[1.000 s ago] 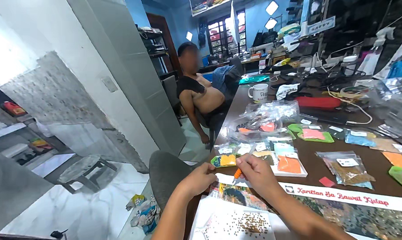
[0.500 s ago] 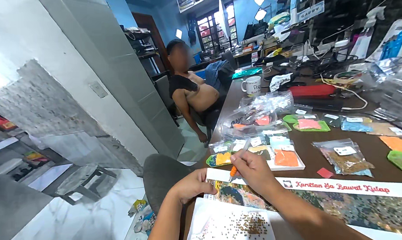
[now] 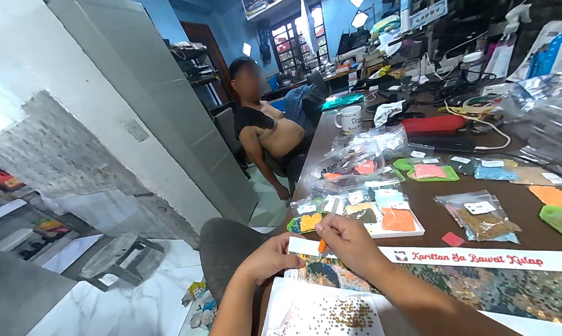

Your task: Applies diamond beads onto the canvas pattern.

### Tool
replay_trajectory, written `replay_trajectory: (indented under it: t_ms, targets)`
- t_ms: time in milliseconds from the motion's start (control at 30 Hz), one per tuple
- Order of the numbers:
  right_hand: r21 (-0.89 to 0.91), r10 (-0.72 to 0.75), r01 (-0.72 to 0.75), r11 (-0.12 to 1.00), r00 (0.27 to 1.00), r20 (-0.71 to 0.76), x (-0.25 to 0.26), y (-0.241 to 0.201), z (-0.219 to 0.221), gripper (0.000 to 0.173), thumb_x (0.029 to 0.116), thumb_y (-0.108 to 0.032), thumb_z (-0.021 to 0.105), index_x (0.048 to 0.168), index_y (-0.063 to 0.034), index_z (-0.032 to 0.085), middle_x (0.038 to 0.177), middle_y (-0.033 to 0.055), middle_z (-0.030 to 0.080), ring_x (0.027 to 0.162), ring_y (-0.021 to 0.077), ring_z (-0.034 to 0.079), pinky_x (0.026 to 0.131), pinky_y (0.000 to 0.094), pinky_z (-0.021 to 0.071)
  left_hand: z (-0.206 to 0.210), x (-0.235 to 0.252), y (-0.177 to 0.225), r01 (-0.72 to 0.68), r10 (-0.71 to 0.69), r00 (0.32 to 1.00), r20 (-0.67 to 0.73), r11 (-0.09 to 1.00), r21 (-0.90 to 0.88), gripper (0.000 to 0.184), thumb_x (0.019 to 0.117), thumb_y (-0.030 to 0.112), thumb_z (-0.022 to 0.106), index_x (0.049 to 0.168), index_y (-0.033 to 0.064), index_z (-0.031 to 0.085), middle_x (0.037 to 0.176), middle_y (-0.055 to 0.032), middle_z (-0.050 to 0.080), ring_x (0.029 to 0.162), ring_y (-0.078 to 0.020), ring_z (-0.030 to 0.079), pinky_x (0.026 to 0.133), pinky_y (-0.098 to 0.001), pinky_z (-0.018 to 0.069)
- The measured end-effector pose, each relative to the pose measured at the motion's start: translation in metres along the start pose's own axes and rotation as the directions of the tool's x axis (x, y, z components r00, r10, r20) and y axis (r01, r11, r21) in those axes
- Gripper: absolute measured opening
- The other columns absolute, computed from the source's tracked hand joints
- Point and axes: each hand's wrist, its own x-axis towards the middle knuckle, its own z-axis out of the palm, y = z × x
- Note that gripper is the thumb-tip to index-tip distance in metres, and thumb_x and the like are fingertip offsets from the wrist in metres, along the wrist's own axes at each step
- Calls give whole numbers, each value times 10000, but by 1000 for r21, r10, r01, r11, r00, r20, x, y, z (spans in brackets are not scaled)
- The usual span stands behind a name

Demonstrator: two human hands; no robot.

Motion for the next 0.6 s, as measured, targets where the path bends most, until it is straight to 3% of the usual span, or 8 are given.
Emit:
replay_trajectory:
  t_ms: [100,300,400,600]
  targets:
    - [-24,2,-1,1000,999,35,0,-1,0,263,1056,-276,541,900,-102,661,661,-51,588,590,24,549,594,216,461,-3,0,0,9,-4,999,-51,995,103,503,866,-18,698,1332,27,514,1038,-47,695,850,-98,694,747,-263,586]
    - [-69,11,-6,998,997,71,0,2,0,278,1054,-301,542,885,-109,649,655,-43,571,596,35,551,604,233,467,-3,3,-2,9,20,992,-125,975,221,487,873,58,749,1313,4,547,1023,-70,652,878,-113,663,820,-284,571]
    - [-76,-1,6,997,997,74,0,2,0,280,1053,-299,543,872,-113,649,639,-52,557,577,19,531,584,215,450,-5,4,-3,32,20,987,-160,947,321,492,876,132,782,1305,21,568,1006,-68,613,856,-121,625,809,-290,550]
    - [-84,12,-3,996,994,110,1,3,0,291,1050,-315,535,872,-113,647,638,-56,537,588,31,526,598,237,449,-5,4,0,41,21,986,-163,929,369,470,876,116,788,1289,28,585,1026,-76,598,873,-133,608,811,-297,538]
